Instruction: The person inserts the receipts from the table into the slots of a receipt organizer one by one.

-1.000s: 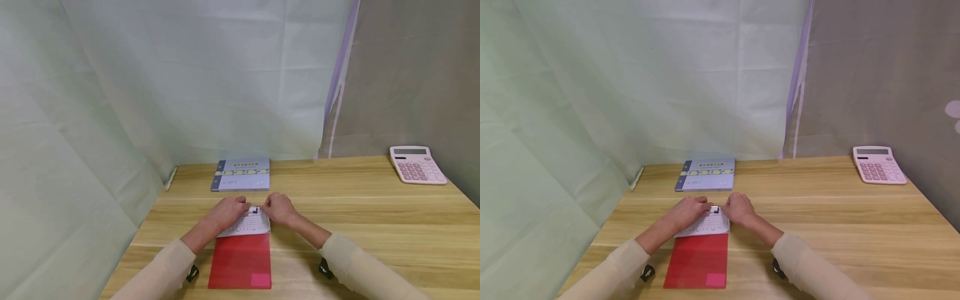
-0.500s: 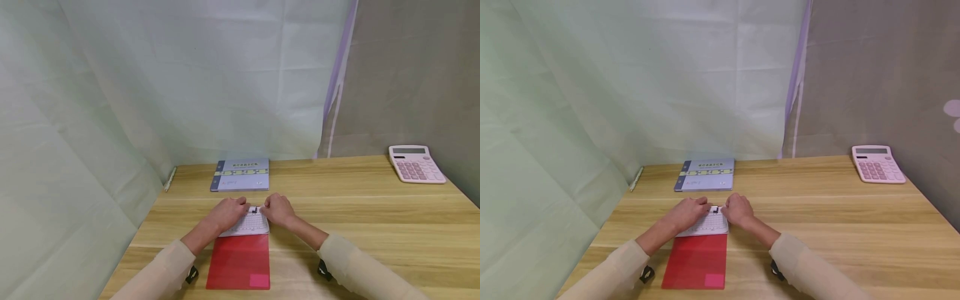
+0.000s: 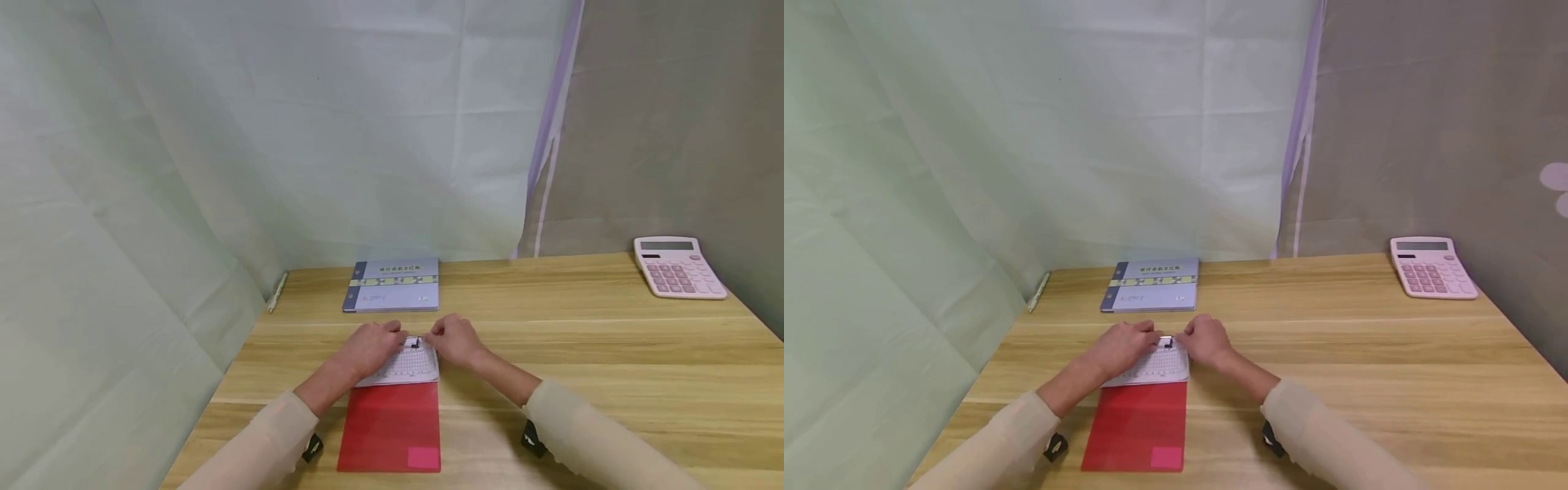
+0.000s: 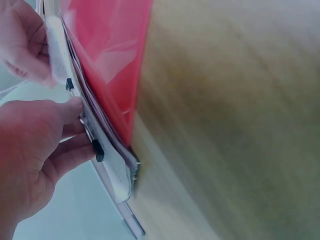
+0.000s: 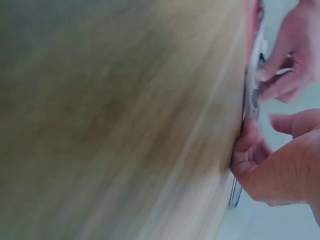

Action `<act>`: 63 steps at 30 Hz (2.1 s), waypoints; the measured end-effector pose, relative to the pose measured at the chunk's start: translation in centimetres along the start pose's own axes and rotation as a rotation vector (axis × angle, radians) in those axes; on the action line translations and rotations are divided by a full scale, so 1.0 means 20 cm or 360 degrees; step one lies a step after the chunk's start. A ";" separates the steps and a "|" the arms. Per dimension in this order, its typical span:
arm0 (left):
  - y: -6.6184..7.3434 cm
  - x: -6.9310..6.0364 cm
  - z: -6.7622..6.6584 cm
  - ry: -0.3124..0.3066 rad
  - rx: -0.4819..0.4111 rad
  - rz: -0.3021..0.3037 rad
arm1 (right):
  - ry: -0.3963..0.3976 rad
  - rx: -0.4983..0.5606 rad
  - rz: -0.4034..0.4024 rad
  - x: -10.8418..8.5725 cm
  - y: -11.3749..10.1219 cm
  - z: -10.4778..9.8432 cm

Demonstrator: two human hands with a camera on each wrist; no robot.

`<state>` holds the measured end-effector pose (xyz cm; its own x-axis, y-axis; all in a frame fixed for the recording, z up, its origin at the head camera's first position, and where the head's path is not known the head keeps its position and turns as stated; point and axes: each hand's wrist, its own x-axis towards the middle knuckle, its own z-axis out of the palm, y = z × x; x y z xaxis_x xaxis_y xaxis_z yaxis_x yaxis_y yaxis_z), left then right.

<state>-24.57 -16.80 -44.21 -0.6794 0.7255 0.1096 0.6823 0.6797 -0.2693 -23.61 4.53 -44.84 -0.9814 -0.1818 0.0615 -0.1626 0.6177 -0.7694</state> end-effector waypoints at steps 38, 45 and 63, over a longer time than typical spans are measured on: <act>0.01 0.00 -0.01 -0.0073 -0.0012 -0.0026 | -0.0315 0.0513 0.0408 -0.04 -0.02 -0.04; 0.01 -0.02 0.01 -0.0049 -0.0144 -0.0125 | -0.0305 0.0525 0.0406 -0.05 -0.02 -0.05; -0.07 -0.08 0.05 0.0017 -0.0442 -0.0167 | -0.0196 0.0220 0.0031 -0.12 0.07 -0.23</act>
<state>-24.69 -18.92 -44.96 -0.7481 0.6500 0.1333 0.6574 0.7533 0.0162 -21.96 9.28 -43.09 -0.9630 -0.2683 -0.0264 -0.1196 0.5128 -0.8501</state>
